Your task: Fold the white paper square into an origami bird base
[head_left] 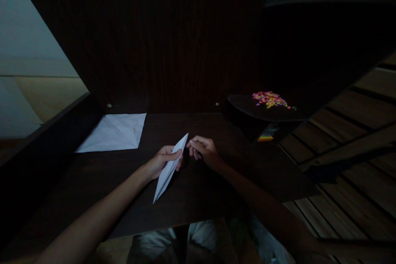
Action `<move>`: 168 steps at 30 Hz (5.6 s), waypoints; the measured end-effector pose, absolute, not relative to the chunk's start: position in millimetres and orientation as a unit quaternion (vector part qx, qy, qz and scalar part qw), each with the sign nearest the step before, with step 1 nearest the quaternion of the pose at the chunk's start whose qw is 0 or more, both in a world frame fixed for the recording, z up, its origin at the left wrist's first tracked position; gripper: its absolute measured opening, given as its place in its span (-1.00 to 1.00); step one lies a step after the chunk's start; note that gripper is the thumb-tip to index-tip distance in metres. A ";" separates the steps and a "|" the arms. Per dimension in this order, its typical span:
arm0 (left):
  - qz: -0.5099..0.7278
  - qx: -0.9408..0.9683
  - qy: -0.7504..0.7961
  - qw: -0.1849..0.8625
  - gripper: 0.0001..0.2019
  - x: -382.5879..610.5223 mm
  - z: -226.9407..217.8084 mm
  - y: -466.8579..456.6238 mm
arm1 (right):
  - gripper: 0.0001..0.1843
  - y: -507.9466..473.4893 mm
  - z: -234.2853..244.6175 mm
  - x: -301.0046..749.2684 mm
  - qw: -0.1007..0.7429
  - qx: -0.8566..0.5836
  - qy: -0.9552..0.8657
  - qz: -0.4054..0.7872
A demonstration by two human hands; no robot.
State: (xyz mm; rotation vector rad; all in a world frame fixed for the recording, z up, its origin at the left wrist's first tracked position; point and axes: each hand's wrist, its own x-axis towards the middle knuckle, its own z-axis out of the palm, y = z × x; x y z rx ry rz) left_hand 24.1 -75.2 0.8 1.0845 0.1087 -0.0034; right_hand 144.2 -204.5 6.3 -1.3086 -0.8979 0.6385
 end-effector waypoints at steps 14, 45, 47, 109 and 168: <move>0.100 0.515 0.179 0.832 -0.71 28.8 5.7 -77.6 | -0.64 -203.3 1.3 140.7 0.613 -0.582 -0.431 0.316; 0.218 0.605 0.170 0.747 -0.71 31.6 -2.3 -74.3 | -0.79 -200.2 -6.8 140.1 0.569 -0.614 -0.428 0.340; 0.234 0.600 0.179 0.744 -0.72 32.0 -3.1 -72.3 | -0.76 -200.1 -7.5 138.7 0.555 -0.625 -0.440 0.328; 0.140 0.613 0.081 0.773 -0.56 30.7 -11.9 -53.0 | -0.67 -204.9 -12.9 169.1 0.638 -0.544 -0.407 0.363; 0.210 0.660 0.124 0.710 -0.72 31.8 -0.5 -72.6 | -0.58 -199.5 -12.0 153.0 0.628 -0.559 -0.401 0.364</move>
